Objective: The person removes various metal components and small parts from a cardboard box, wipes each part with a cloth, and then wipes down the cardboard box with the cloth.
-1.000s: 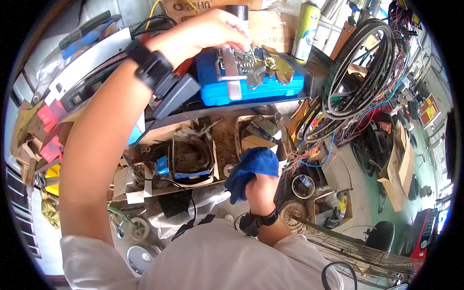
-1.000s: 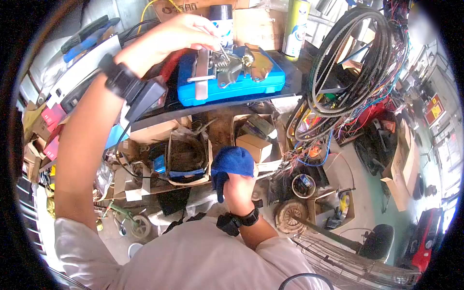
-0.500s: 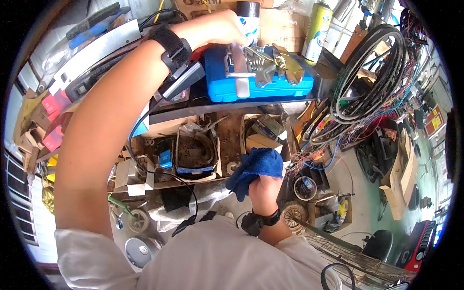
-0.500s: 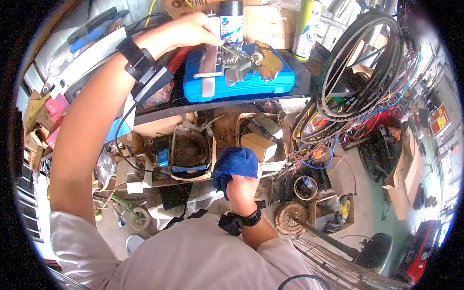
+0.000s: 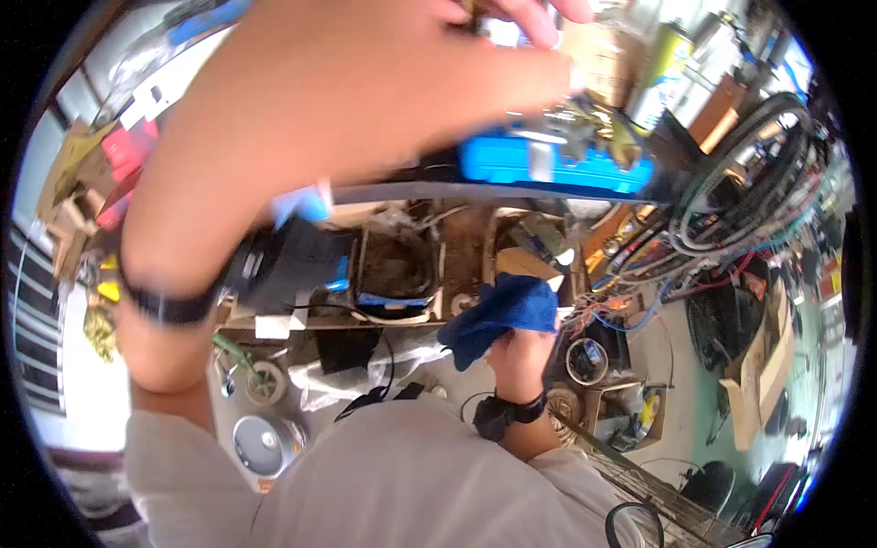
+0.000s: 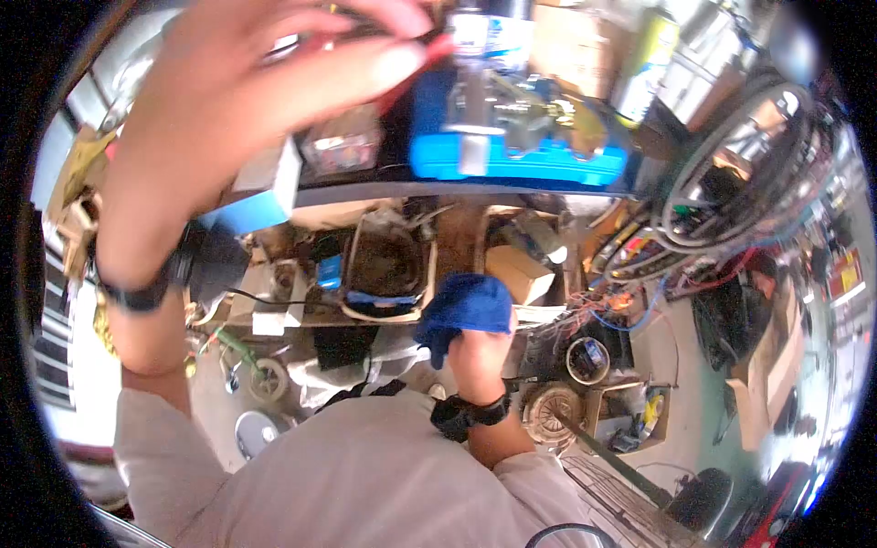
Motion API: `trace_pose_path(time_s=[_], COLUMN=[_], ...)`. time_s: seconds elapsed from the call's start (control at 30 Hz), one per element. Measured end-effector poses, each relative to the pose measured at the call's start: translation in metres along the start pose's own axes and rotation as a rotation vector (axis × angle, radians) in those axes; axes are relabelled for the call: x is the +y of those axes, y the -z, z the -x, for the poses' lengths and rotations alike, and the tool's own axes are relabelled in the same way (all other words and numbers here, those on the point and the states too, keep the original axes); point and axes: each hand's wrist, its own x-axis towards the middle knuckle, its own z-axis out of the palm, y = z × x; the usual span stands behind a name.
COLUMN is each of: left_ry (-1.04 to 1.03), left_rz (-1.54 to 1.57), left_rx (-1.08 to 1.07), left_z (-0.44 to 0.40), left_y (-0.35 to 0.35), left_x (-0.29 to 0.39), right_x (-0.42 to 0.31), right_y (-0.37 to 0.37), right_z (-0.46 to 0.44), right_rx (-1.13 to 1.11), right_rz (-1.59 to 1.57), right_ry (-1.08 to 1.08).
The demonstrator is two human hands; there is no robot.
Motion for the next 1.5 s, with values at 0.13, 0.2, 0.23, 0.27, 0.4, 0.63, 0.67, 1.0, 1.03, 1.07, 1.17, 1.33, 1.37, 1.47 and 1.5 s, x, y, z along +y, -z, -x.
trace_pose_path(time_s=[0.13, 0.2, 0.23, 0.27, 0.4, 0.63, 0.67, 1.0, 1.03, 1.07, 1.17, 1.33, 1.37, 1.47, 1.5], left_ry=[0.155, 0.401, 0.453, 0.365, 0.248, 0.126, 0.114, 0.111, 0.106, 0.098, 0.071, 0.062, 0.071, 0.121, 0.111], left_rz=[-0.032, -0.357, -0.408, -0.525, -0.63, -0.614, -0.609, -0.52, -0.519, -0.507, -0.474, -0.4, -0.378, -0.342, -0.331], left_rx=[0.203, 0.249, 0.292, 0.308, 0.264, 0.375, 0.377, 0.33, 0.333, 0.329, 0.324, 0.252, 0.219, 0.232, 0.195], left_z=[0.113, 0.152, 0.161, 0.171, 0.201, 0.222, 0.223, 0.223, 0.222, 0.223, 0.221, 0.213, 0.211, 0.197, 0.19], left_y=[0.037, 0.038, 0.036, 0.036, 0.036, 0.015, 0.014, 0.014, 0.013, 0.013, 0.014, 0.026, 0.03, 0.04, 0.043], left_x=[0.0, -0.031, -0.049, -0.069, -0.109, -0.11, -0.109, -0.116, -0.116, -0.119, -0.129, -0.13, -0.129, -0.125, -0.127], right_x=[0.011, 0.02, 0.017, 0.014, 0.026, 0.046, 0.046, 0.015, 0.014, 0.013, 0.016, 0.014, 0.012, 0.011, 0.011], right_y=[-0.009, -0.027, -0.039, -0.05, -0.06, -0.071, -0.07, -0.174, -0.188, -0.2, -0.2, -0.199, -0.2, -0.191, -0.193], right_z=[-0.004, -0.002, 0.0, 0.002, 0.002, 0.009, 0.01, -0.018, -0.021, -0.017, -0.034, -0.041, -0.043, -0.06, -0.061], right_rx=[-0.063, -0.049, -0.04, 0.006, -0.317, -0.228, -0.256, -0.337, -0.328, -0.246, -0.248, -0.176, -0.108, -0.058, -0.056], right_rz=[0.493, 0.33, 0.112, -0.109, 0.491, 0.695, 0.68, 1.102, 1.318, 1.345, 1.312, 1.438, 1.445, 1.335, 1.309], right_ry=[0.209, 0.148, -0.021, -0.183, 0.202, 0.306, 0.298, 0.711, 0.913, 0.713, 0.86, 0.984, 0.905, 0.866, 0.845])
